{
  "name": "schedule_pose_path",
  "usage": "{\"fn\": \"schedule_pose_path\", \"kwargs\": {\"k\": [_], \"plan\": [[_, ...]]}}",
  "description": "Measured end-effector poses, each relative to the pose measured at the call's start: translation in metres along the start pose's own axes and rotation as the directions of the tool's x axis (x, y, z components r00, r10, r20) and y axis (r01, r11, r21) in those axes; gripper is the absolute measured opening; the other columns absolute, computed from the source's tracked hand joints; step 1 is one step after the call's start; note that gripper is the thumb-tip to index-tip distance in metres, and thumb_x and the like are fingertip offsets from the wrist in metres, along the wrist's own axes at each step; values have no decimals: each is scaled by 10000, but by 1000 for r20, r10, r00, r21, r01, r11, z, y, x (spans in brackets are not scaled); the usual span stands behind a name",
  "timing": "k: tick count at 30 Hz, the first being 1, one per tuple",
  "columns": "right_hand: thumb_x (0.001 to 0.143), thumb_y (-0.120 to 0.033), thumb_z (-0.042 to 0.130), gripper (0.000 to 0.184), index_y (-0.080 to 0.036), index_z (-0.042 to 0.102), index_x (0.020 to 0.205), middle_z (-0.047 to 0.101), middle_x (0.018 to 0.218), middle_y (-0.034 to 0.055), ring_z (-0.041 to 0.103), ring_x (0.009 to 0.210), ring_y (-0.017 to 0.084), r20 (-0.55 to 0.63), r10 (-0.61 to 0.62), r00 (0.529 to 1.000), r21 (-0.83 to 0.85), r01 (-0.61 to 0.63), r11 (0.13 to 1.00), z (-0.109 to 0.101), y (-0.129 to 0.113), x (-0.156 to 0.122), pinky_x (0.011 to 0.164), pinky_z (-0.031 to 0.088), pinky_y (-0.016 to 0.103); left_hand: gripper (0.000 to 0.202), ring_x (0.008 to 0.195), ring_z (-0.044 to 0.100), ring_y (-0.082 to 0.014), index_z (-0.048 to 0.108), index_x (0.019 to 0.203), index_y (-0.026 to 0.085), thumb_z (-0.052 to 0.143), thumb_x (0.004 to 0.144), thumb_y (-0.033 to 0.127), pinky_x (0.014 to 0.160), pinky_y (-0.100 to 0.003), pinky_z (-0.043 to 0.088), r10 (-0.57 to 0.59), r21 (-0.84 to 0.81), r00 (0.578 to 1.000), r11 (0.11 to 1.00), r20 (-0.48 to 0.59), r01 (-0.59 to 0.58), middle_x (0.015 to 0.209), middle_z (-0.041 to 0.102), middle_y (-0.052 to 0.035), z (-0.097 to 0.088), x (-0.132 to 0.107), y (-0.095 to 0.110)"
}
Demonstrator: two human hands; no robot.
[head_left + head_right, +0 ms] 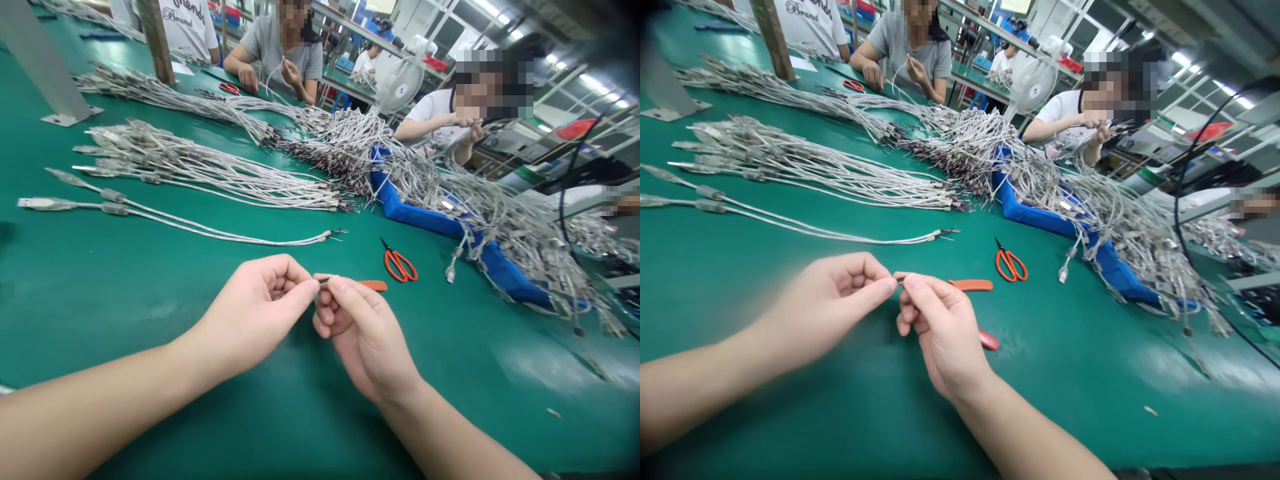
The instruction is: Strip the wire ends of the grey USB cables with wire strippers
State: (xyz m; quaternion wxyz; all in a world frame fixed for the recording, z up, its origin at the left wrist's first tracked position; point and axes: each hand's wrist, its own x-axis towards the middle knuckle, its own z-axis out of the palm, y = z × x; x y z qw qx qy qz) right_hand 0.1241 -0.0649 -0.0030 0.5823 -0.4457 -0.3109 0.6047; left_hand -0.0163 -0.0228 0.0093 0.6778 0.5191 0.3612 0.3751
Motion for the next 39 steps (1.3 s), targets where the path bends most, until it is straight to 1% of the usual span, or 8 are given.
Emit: {"fn": "schedule_pose_path", "kwargs": {"k": [5,10,17,20,26,31,35,39], "plan": [[912,-355,536,325,-128,758,840,547,728,37,465,591,106,81,48,996,120,-57,991,-1,-5,-3,489,420,223,180,583,652,-90,611,662,171,629,839,198,569,-158,500,-36,-4,999,999,-9,36,612,681,30,0,-1,5],[916,-315,513,315,-125,763,892,554,729,41,470,593,114,91,70,993,151,-83,985,-2,-6,-4,499,426,229,193,580,634,-91,599,641,164,633,829,189,553,-159,481,-71,61,997,995,-37,74,594,669,27,0,-1,7],[883,-300,537,281,-131,762,891,560,726,38,478,591,118,89,82,993,158,-95,983,-3,-7,-3,508,422,237,196,582,577,-89,596,657,167,646,821,261,541,-168,440,-81,147,995,985,-54,88,615,669,19,-2,-1,6],[857,-282,563,245,-139,760,887,561,733,34,478,591,119,91,72,993,144,-85,986,-3,-7,-3,502,418,241,197,549,539,-77,588,652,168,647,818,258,516,-161,411,-70,152,995,985,-65,79,590,641,30,-3,-1,7],[783,-261,701,123,-175,748,857,551,681,4,459,571,106,4,55,998,73,-55,996,-1,-6,-3,484,389,230,188,424,385,-46,588,660,172,654,812,260,423,-161,304,-38,150,996,987,-80,50,485,513,74,-1,-4,9],[746,-288,746,150,-179,744,848,527,549,-20,436,540,112,-11,38,999,7,-38,999,1,-5,-2,490,370,247,198,415,365,-61,609,672,177,653,816,305,403,-181,260,-45,188,997,981,-61,56,457,465,70,-1,-4,8],[729,-299,764,163,-178,734,834,541,529,-31,438,520,106,-21,17,1000,-32,-17,999,1,-4,-2,503,360,258,199,427,363,-59,601,678,177,656,816,309,421,-182,264,-53,197,996,978,-66,65,477,470,71,0,-2,7],[746,-336,755,176,-172,702,780,528,520,-42,441,518,103,-35,-9,999,-94,6,996,0,-4,-1,523,354,267,187,452,350,-59,602,689,171,662,816,294,436,-188,247,-75,184,997,980,-18,77,496,447,72,-1,-4,5]]}}
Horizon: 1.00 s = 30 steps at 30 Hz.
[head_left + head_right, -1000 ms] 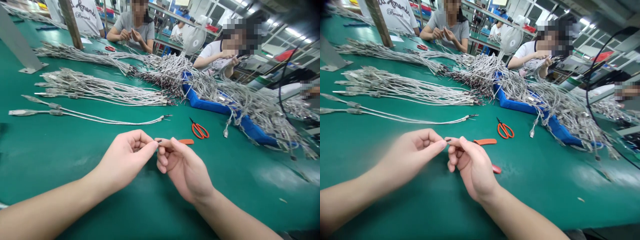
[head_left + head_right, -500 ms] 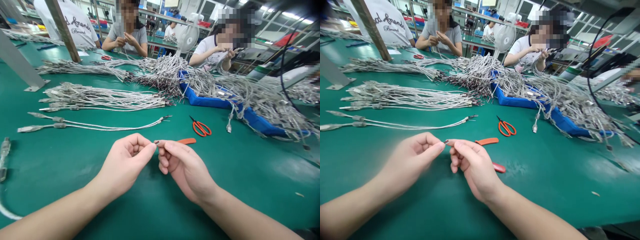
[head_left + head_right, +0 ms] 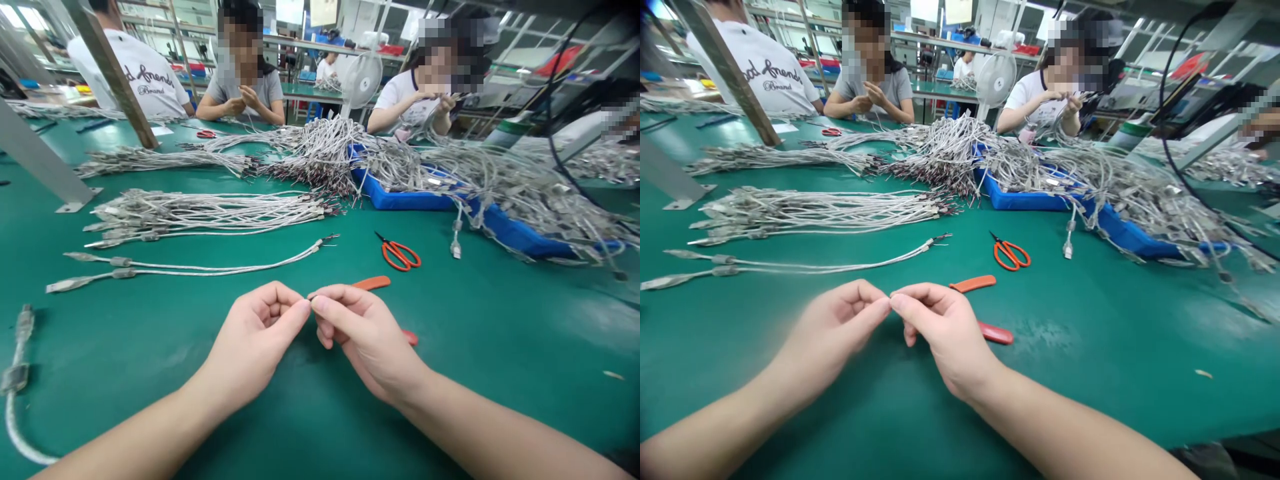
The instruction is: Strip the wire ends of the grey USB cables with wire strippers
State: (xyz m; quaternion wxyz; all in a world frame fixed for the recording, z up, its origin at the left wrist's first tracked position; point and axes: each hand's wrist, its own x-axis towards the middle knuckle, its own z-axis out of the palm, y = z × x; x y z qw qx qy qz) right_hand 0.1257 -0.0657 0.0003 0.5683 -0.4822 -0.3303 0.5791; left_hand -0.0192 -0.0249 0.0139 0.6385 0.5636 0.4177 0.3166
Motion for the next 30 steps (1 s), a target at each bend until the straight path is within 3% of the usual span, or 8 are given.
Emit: {"fn": "schedule_pose_path", "kwargs": {"k": [7,15,21,30], "plan": [[777,-341,718,200,-179,622,709,511,544,-43,438,532,108,-39,-10,999,-8,10,1000,-5,-5,4,541,355,271,135,480,331,-60,583,875,172,514,901,285,455,-203,232,-76,-200,986,974,151,106,660,596,15,-2,4,-11],[765,-346,728,220,-166,626,693,492,542,-43,406,523,93,15,61,998,56,-62,997,-9,-8,8,521,334,254,110,478,374,-64,564,800,169,591,832,271,436,-190,256,-109,-51,989,992,104,115,642,593,18,-3,5,-6],[762,-362,739,244,-174,606,682,452,547,-59,381,524,89,16,71,997,105,-72,992,-8,-5,9,503,340,242,84,581,568,-126,621,785,174,649,772,253,535,-222,434,24,105,999,994,-36,-20,660,657,-8,1,5,-9],[752,-306,743,157,-166,694,801,556,589,-19,479,562,117,62,39,997,56,-42,998,-5,-3,6,510,378,247,166,430,444,-64,586,714,161,620,822,282,429,-191,327,-46,-25,999,999,2,46,592,625,8,1,4,-6]]}}
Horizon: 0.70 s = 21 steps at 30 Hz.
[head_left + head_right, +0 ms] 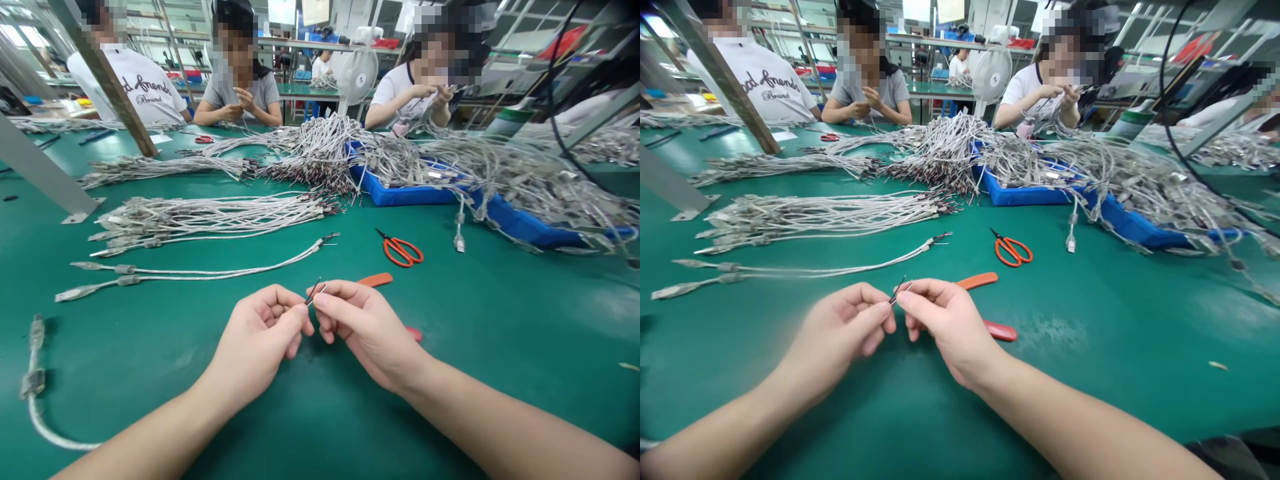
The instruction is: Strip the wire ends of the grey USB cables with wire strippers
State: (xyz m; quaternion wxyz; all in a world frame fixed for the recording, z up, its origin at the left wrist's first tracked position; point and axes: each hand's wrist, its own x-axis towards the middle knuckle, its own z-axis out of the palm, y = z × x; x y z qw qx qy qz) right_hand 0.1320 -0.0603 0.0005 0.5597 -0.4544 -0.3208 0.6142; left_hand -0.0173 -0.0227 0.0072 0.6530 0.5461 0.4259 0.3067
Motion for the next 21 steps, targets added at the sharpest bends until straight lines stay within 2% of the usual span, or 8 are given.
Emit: {"fn": "schedule_pose_path", "kwargs": {"k": [4,8,13,18,21], "plan": [[761,-278,722,118,-163,697,760,599,632,2,507,584,120,45,-18,999,-33,19,999,2,3,-2,532,411,251,182,438,446,-62,582,707,159,627,832,282,439,-194,311,9,-91,998,996,59,-3,594,613,12,-2,0,-4],[751,-256,722,95,-167,692,761,612,626,4,530,599,129,22,-40,999,-42,40,998,4,4,-2,533,425,251,185,450,435,-60,582,726,156,623,850,287,456,-203,295,18,-170,994,985,106,1,620,615,8,-5,0,-7],[748,-248,722,97,-165,673,763,619,607,-6,542,573,124,-6,-71,997,-84,70,994,4,6,-2,524,423,248,173,462,430,-61,587,743,155,626,852,283,466,-203,287,4,-176,992,984,128,19,622,620,8,-6,1,-7],[770,-267,717,118,-171,650,750,613,592,-17,542,555,114,10,-122,992,-114,122,986,4,7,-2,529,421,248,193,481,464,-83,589,735,155,636,847,306,482,-203,317,-27,-193,989,980,142,54,504,542,34,-4,0,-5],[766,-263,722,121,-173,644,746,612,584,-25,539,549,106,-6,-125,992,-110,123,986,4,8,-3,540,424,246,203,459,464,-80,594,750,147,639,845,321,442,-196,301,-37,-180,987,981,153,64,524,577,15,-2,0,-4]]}}
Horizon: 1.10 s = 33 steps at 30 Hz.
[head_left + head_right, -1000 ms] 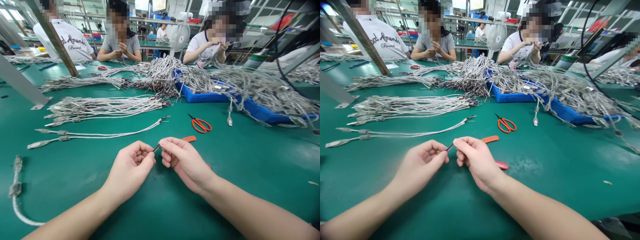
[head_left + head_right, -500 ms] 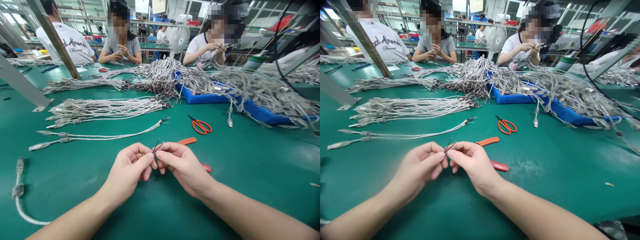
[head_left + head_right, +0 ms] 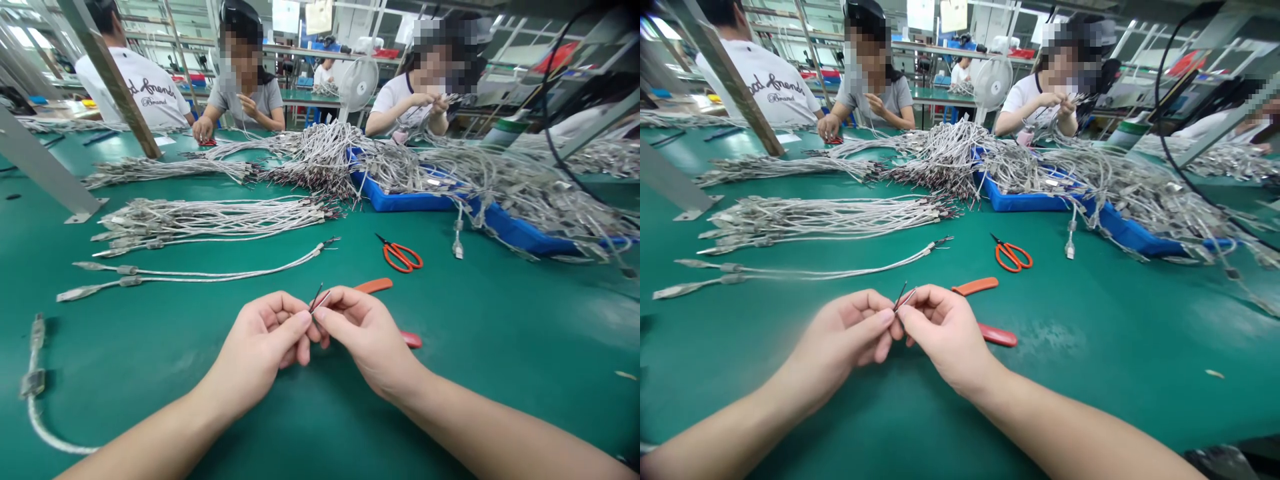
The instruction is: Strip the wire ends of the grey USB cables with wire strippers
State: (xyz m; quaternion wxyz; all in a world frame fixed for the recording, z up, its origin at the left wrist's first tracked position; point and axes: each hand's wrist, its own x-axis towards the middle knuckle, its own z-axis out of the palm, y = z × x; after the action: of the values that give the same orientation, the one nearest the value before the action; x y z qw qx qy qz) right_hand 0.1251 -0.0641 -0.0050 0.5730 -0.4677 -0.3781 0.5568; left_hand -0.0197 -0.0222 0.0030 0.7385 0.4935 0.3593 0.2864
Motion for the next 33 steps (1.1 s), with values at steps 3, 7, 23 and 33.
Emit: {"fn": "schedule_pose_path", "kwargs": {"k": [3,7,23,33], "plan": [[769,-251,715,110,-173,641,745,612,581,-33,536,535,97,-34,-1,999,11,1,1000,-1,2,0,540,423,242,200,497,538,-100,600,783,138,628,853,324,461,-209,397,19,-6,999,1000,32,-19,631,653,-31,1,1,0],[760,-245,709,103,-166,644,744,598,563,-41,527,519,91,-47,19,999,16,-18,1000,-2,2,2,529,413,234,194,552,615,-129,587,793,128,608,867,306,519,-243,490,15,-15,999,1000,42,-15,703,684,-57,1,1,-2],[755,-245,717,111,-158,649,743,617,624,-14,536,560,95,32,6,999,-15,-6,1000,0,-2,1,520,432,215,223,556,494,-98,583,748,160,568,890,331,520,-222,288,21,-33,999,999,35,-20,566,559,15,-4,0,-3],[744,-244,715,112,-161,640,744,611,624,-23,533,542,87,11,5,1000,-53,-4,999,0,0,1,510,443,209,244,532,445,-95,573,723,159,582,872,352,521,-233,272,3,8,1000,1000,22,-3,563,565,11,-3,0,-2]]}}
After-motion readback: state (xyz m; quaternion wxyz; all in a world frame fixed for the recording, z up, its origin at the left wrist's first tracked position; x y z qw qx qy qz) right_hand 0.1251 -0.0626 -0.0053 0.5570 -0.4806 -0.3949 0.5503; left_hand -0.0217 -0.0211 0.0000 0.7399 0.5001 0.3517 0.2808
